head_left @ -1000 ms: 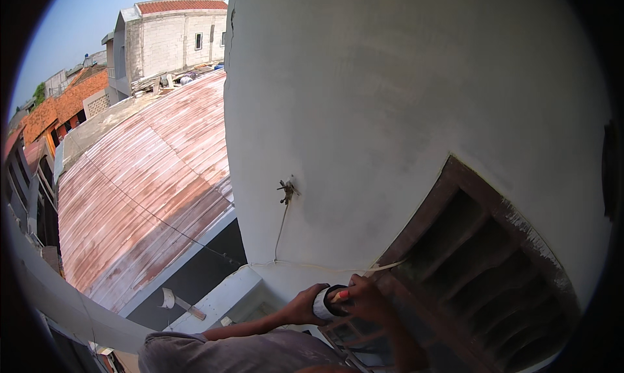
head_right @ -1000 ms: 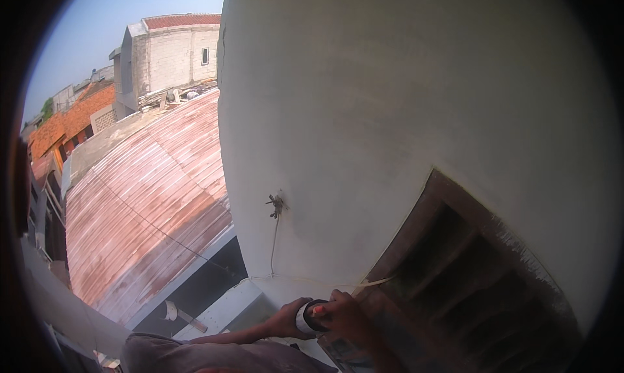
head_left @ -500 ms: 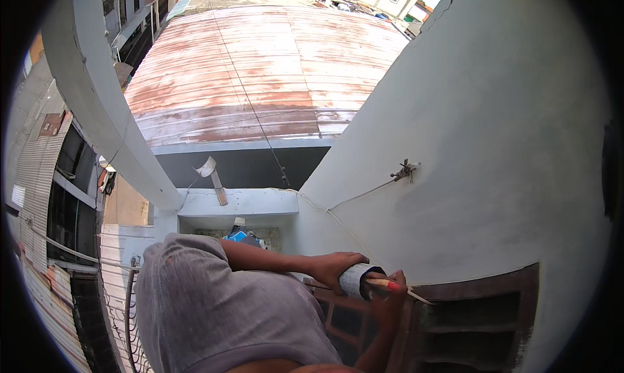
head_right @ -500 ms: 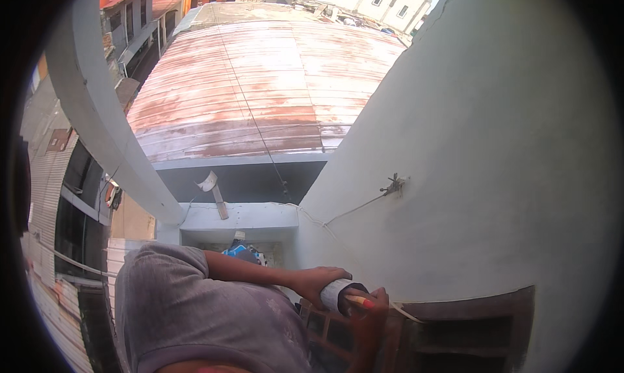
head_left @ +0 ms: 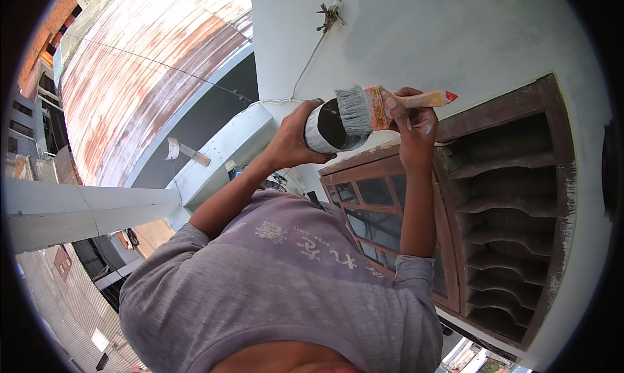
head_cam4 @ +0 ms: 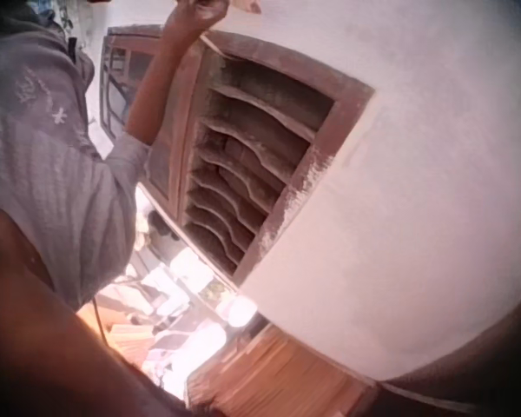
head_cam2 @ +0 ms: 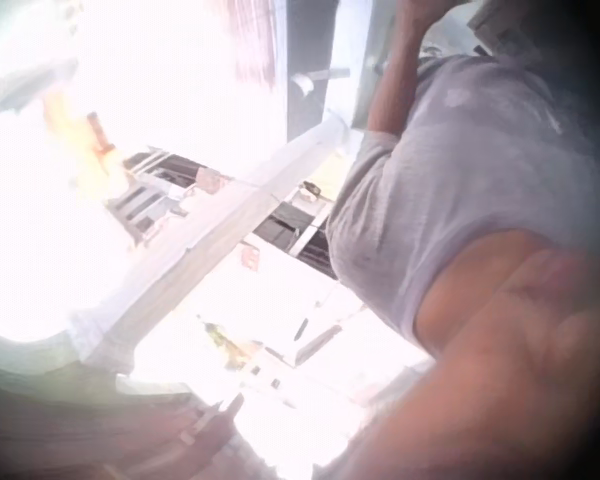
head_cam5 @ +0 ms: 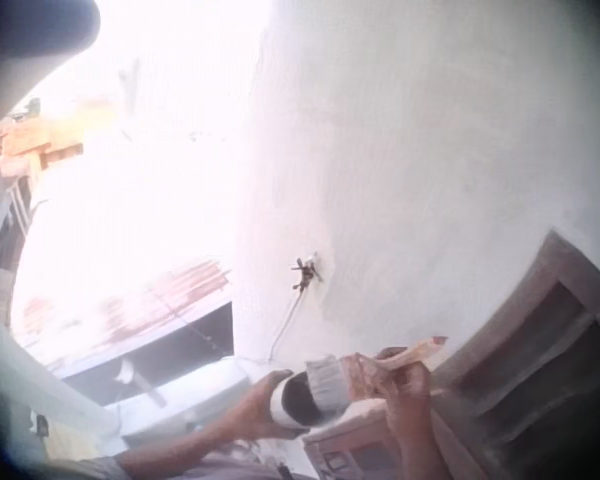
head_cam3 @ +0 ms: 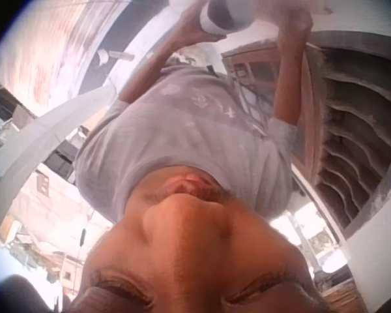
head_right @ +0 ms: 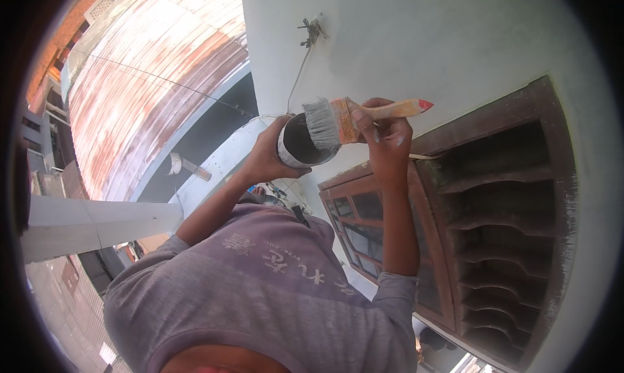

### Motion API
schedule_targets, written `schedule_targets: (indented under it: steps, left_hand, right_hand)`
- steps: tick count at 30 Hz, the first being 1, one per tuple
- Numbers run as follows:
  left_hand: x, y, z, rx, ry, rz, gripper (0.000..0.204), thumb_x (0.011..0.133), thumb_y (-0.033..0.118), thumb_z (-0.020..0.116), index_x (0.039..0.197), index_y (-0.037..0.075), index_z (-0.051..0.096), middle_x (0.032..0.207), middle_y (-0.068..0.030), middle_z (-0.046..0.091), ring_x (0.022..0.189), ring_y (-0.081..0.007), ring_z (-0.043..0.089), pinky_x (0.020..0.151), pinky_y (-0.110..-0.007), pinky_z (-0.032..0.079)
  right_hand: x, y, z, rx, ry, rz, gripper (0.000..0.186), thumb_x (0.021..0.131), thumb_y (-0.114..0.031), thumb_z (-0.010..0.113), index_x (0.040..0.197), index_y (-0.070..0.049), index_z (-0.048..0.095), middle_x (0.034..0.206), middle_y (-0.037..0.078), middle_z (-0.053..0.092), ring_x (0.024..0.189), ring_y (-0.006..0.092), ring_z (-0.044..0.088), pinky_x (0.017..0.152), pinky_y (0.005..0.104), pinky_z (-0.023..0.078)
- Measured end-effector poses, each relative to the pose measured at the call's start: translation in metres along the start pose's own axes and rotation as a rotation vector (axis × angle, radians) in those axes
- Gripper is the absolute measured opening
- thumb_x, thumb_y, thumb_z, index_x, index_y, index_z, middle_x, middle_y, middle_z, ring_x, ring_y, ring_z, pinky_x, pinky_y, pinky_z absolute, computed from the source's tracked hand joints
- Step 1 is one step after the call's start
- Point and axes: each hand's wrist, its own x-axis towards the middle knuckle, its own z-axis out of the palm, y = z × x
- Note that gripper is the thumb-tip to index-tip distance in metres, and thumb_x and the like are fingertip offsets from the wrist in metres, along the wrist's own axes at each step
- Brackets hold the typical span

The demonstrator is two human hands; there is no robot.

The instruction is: The person paints a white exterior wall and a vertical column on a rooftop balcony using a paintbrush and a small paint can. They repeatedly dip the brush into the can and apply white paint to the wall and column surfaces.

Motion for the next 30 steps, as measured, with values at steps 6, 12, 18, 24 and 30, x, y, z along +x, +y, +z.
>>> schedule_targets:
  steps: [6, 12, 18, 24, 30]
  left_hand:
    - [-0.006, -0.022, 0.006, -0.013, 0.025, 0.071, 0.098, 0.058, 0.023, 0.096, 0.140, 0.002, 0.046, 0.127, -0.0205, 0.061, 0.122, -0.0378, 0.061, 0.105, -0.046, 0.049]
    - [-0.024, -0.016, 0.007, 0.033, 0.154, 0.135, 0.098, 0.057, 0.023, 0.095, 0.139, 0.001, 0.045, 0.127, -0.0216, 0.059, 0.121, -0.0400, 0.059, 0.105, -0.047, 0.049]
    - [-0.043, -0.023, 0.000, 0.027, 0.243, 0.073, 0.099, 0.056, 0.024, 0.096, 0.138, 0.000, 0.045, 0.128, -0.0208, 0.059, 0.122, -0.0402, 0.059, 0.105, -0.048, 0.049]
    - [-0.050, -0.030, 0.002, 0.027, 0.316, 0.072, 0.099, 0.056, 0.023, 0.096, 0.139, 0.002, 0.047, 0.126, -0.0197, 0.061, 0.120, -0.0389, 0.060, 0.103, -0.047, 0.050]
    - [-0.046, -0.028, 0.006, 0.023, 0.334, 0.062, 0.099, 0.056, 0.023, 0.097, 0.139, 0.003, 0.047, 0.126, -0.0190, 0.061, 0.121, -0.0375, 0.060, 0.103, -0.046, 0.049]
  right_hand:
    - [0.003, 0.047, -0.027, 0.260, 0.077, 0.177, 0.033, 0.099, -0.015, 0.074, 0.125, -0.003, 0.059, 0.120, 0.009, 0.060, 0.112, 0.0174, 0.063, 0.084, 0.0315, 0.058]
    - [0.015, 0.104, -0.061, -0.217, -0.020, -0.149, 0.038, 0.109, -0.022, 0.059, 0.141, -0.002, 0.055, 0.132, 0.017, 0.055, 0.129, 0.0300, 0.057, 0.100, 0.0434, 0.054]
    - [0.027, 0.114, -0.044, 0.352, 0.001, 0.189, 0.044, 0.112, -0.028, 0.053, 0.147, -0.002, 0.052, 0.145, 0.026, 0.049, 0.129, 0.0424, 0.054, 0.102, 0.0510, 0.050]
    - [0.028, 0.130, -0.038, -0.008, -0.157, -0.038, 0.045, 0.104, -0.020, 0.066, 0.144, -0.005, 0.052, 0.144, 0.012, 0.053, 0.137, 0.0227, 0.051, 0.110, 0.0380, 0.048]
    - [0.034, 0.144, -0.066, -0.032, -0.289, -0.216, 0.044, 0.106, -0.009, 0.061, 0.149, -0.007, 0.050, 0.152, 0.022, 0.042, 0.141, 0.0365, 0.045, 0.110, 0.0484, 0.047]
